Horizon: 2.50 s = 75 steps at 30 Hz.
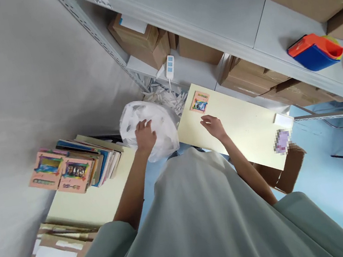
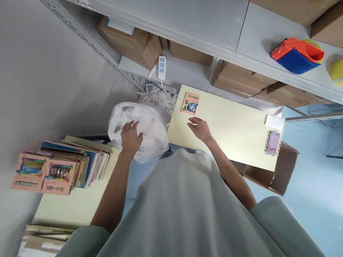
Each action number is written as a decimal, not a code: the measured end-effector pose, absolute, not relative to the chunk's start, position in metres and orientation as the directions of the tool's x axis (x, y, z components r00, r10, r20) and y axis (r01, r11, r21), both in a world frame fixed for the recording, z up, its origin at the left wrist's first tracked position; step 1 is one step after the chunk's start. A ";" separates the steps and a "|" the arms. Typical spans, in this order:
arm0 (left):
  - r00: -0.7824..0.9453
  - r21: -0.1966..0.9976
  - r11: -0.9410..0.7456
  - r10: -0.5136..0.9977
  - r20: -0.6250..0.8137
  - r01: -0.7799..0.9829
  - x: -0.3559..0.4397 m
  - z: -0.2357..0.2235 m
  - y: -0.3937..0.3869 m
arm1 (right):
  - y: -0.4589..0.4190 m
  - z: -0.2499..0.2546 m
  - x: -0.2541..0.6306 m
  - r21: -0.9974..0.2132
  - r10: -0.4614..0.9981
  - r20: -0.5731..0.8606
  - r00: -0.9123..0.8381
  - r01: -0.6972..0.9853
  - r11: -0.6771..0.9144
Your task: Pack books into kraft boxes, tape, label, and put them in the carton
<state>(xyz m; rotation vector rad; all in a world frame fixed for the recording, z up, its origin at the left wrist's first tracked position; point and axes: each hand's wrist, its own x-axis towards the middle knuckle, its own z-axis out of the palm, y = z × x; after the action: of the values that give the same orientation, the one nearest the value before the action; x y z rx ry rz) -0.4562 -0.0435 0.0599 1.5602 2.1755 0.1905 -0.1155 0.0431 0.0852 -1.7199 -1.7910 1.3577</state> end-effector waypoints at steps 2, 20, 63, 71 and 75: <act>-0.264 0.277 0.353 0.913 -0.310 0.894 -0.490 0.053 -0.058 | 0.035 0.089 -0.130 -0.774 0.895 -0.383 -0.227 0.608 -0.177; -0.176 0.882 0.108 0.984 -0.029 0.458 -0.566 0.142 -0.039 | 0.000 0.147 -0.273 -0.925 0.912 -0.208 -0.355 0.375 -0.065; 0.317 0.957 0.061 0.936 -0.153 0.283 -0.263 0.196 0.024 | 0.010 0.156 -0.042 -0.985 0.933 -0.102 -0.346 -0.098 -0.144; 0.447 0.937 0.041 0.871 -0.203 0.346 -0.181 0.208 0.030 | 0.010 0.157 0.039 -0.955 0.920 -0.080 -0.384 -0.236 -0.181; 0.479 0.951 0.108 0.844 -0.241 0.289 -0.163 0.211 0.027 | 0.008 0.155 0.058 -0.944 0.917 -0.072 -0.393 -0.269 -0.189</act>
<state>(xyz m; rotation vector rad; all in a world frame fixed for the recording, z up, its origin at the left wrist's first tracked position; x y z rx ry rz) -0.1626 0.0272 0.2109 1.4554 1.0543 0.5470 0.0585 0.0079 0.1548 -0.8607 -1.1720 1.7210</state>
